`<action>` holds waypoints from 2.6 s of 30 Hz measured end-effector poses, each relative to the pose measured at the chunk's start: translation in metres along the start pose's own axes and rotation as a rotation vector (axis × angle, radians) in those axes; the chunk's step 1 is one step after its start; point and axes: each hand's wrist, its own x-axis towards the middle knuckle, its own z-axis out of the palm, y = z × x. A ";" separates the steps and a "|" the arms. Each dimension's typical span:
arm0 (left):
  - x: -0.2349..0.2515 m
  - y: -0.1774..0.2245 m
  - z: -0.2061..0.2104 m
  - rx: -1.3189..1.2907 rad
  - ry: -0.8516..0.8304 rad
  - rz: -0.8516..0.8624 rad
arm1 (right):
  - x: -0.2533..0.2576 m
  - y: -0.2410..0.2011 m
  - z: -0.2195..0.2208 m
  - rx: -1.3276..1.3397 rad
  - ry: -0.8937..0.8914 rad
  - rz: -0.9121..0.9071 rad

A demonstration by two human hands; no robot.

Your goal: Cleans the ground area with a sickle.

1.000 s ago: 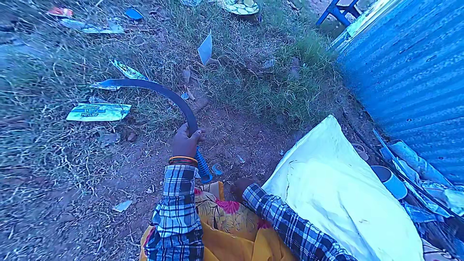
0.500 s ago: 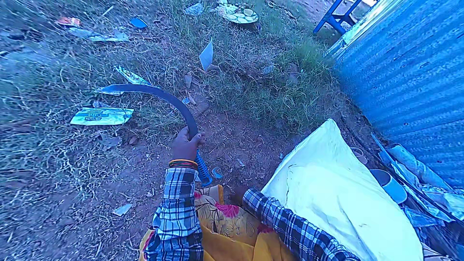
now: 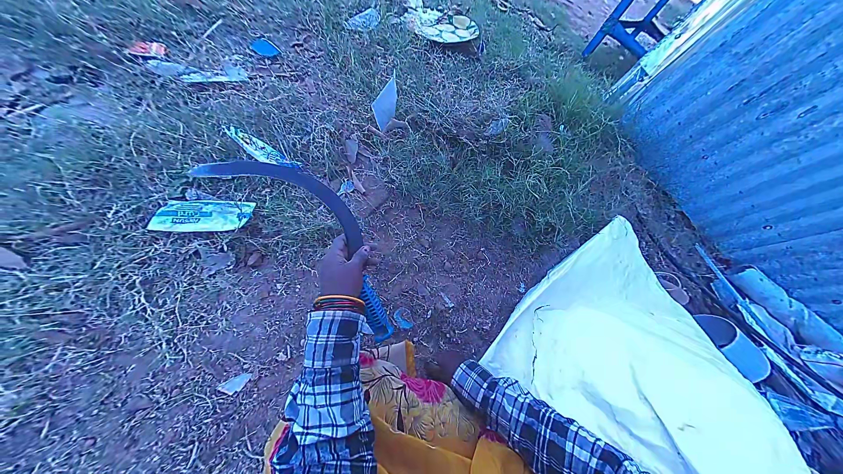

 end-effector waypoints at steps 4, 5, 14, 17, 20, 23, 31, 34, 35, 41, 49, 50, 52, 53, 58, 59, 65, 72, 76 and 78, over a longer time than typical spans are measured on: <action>-0.003 0.003 0.002 -0.017 0.017 0.004 | -0.011 -0.010 -0.005 0.215 0.016 0.053; -0.002 0.002 0.002 -0.022 0.019 0.009 | -0.003 0.000 0.000 0.237 0.025 0.044; 0.002 0.001 0.007 -0.088 0.032 -0.001 | -0.038 -0.031 -0.069 -0.038 0.195 0.091; 0.000 0.002 0.010 -0.107 0.019 -0.008 | -0.023 -0.039 -0.089 -0.058 0.373 0.105; -0.001 -0.003 0.007 -0.141 0.012 -0.034 | 0.020 -0.053 -0.088 -0.058 0.311 0.210; 0.000 -0.005 0.002 -0.138 0.011 -0.042 | 0.036 -0.070 -0.087 -0.119 0.202 0.248; 0.000 -0.001 0.005 -0.086 0.031 -0.048 | 0.009 -0.023 -0.077 -0.213 0.084 0.066; 0.001 -0.004 0.009 -0.063 0.011 -0.053 | -0.013 -0.017 -0.070 -0.079 0.204 0.147; 0.002 -0.005 0.011 -0.055 0.009 -0.048 | -0.016 -0.017 -0.068 -0.065 0.219 0.163; 0.000 -0.005 0.014 -0.059 0.011 -0.043 | 0.014 -0.028 -0.030 -0.061 0.184 0.096; -0.001 -0.002 0.013 -0.059 0.015 -0.053 | -0.034 -0.080 -0.045 -0.160 0.050 0.236; -0.002 0.000 0.013 -0.038 0.012 -0.060 | -0.037 -0.084 -0.048 -0.180 0.036 0.243; -0.004 0.005 0.014 -0.014 -0.003 -0.077 | -0.048 -0.097 -0.053 -0.207 0.002 0.261; -0.004 0.005 0.014 -0.016 -0.008 -0.078 | -0.048 -0.095 -0.050 -0.211 0.014 0.239; -0.001 0.003 0.013 -0.050 0.006 -0.067 | -0.016 -0.050 -0.042 -0.057 0.100 0.168; 0.000 0.002 0.011 -0.050 0.013 -0.071 | -0.007 -0.036 -0.046 0.013 0.153 0.191; 0.003 -0.001 0.010 -0.145 0.053 -0.041 | -0.020 0.030 -0.093 0.739 0.912 0.218; 0.003 -0.006 0.021 -0.146 0.024 -0.110 | -0.037 -0.036 -0.145 1.723 1.347 -0.165; -0.007 -0.005 0.048 0.036 -0.170 -0.255 | -0.070 -0.187 -0.090 0.812 0.538 -1.075; -0.003 -0.021 0.059 0.037 -0.229 -0.210 | -0.064 -0.225 -0.082 0.305 0.423 -1.163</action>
